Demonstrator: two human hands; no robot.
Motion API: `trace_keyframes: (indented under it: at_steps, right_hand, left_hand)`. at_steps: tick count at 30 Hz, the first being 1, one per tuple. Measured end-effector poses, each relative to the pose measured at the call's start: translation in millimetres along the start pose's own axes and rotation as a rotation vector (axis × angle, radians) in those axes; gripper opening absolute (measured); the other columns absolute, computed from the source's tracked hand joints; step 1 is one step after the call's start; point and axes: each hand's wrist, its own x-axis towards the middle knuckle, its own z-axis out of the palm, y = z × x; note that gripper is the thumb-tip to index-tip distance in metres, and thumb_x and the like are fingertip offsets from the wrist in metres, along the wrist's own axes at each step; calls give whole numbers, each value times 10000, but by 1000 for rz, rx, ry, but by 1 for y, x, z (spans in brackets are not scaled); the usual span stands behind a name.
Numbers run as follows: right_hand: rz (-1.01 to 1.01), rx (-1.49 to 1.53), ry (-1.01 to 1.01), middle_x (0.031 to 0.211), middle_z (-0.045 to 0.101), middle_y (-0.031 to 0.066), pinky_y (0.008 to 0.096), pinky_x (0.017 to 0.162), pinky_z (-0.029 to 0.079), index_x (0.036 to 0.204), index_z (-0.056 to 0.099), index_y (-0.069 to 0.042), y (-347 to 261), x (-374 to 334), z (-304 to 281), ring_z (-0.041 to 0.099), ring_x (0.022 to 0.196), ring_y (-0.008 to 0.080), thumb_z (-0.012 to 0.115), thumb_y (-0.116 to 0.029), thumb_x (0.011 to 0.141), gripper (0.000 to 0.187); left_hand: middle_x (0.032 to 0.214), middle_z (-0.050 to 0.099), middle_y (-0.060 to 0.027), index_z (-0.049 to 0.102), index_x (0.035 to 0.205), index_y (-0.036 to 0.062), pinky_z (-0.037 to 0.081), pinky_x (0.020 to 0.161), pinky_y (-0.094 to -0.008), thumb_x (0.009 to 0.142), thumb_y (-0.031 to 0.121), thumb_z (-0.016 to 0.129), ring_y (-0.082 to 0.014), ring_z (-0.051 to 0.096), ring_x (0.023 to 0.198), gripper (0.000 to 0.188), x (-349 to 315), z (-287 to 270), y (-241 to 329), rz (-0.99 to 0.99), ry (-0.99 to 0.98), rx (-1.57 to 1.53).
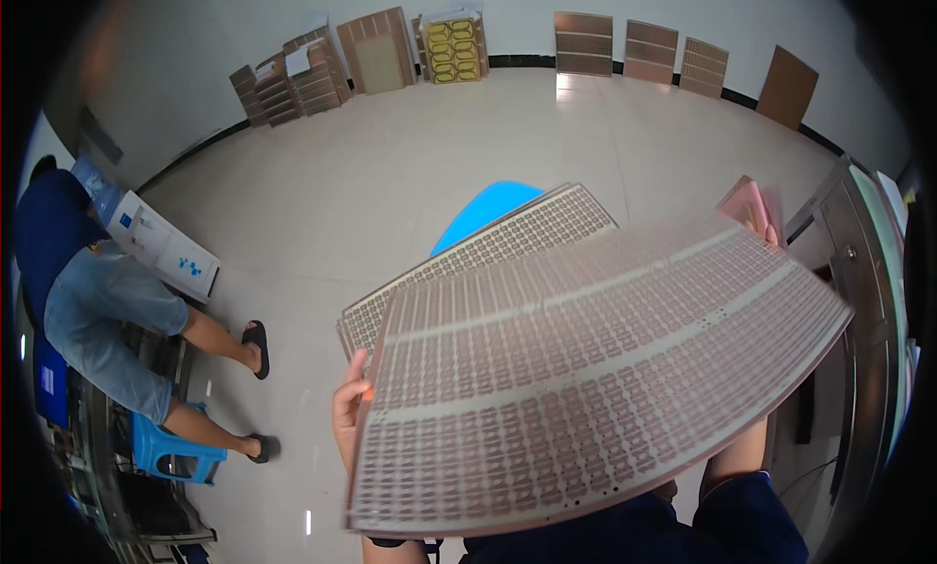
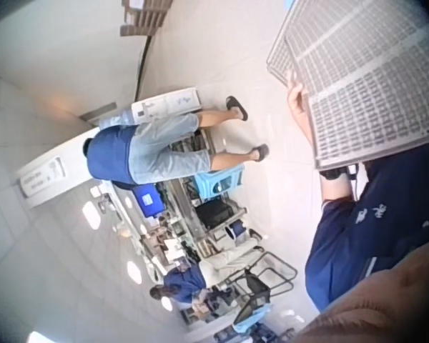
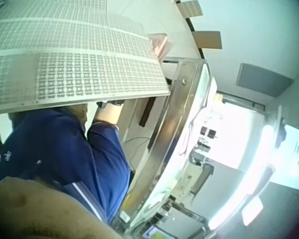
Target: The recorder is inspecting several metallic grid sheets while seated at a desk.
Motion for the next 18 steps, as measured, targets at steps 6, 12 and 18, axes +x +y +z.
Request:
trace_keyframes:
  at_steps: [6, 12, 18]
  right_hand:
    - [136, -302, 84, 1378, 445, 137, 361, 1060, 369, 1395, 394, -78, -28, -108, 31, 446, 1262, 245, 422, -281, 994, 451]
    - [274, -586, 142, 1393, 432, 139, 374, 1070, 360, 1422, 364, -94, -6, -87, 101, 434, 1274, 263, 412, -297, 994, 476]
    - [388, -908, 192, 1409, 419, 141, 388, 1080, 350, 1448, 334, -111, -7, -44, 126, 422, 1287, 281, 401, -314, 994, 502]
  left_hand:
    - [1346, 494, -172, 238, 1467, 53, 509, 935, -346, 961, 61, 479, -236, 565, 1151, 560, -12, 17, 19, -546, 64, -272]
    - [1386, 438, -163, 286, 1424, -10, 425, 1038, -326, 996, 47, 364, -217, 488, 1233, 439, -24, 0, 7, -729, 131, -394]
    - [1385, 437, -160, 305, 1419, -6, 416, 1043, -336, 994, 52, 370, -215, 491, 1227, 434, -22, 13, 2, -643, 204, -315]
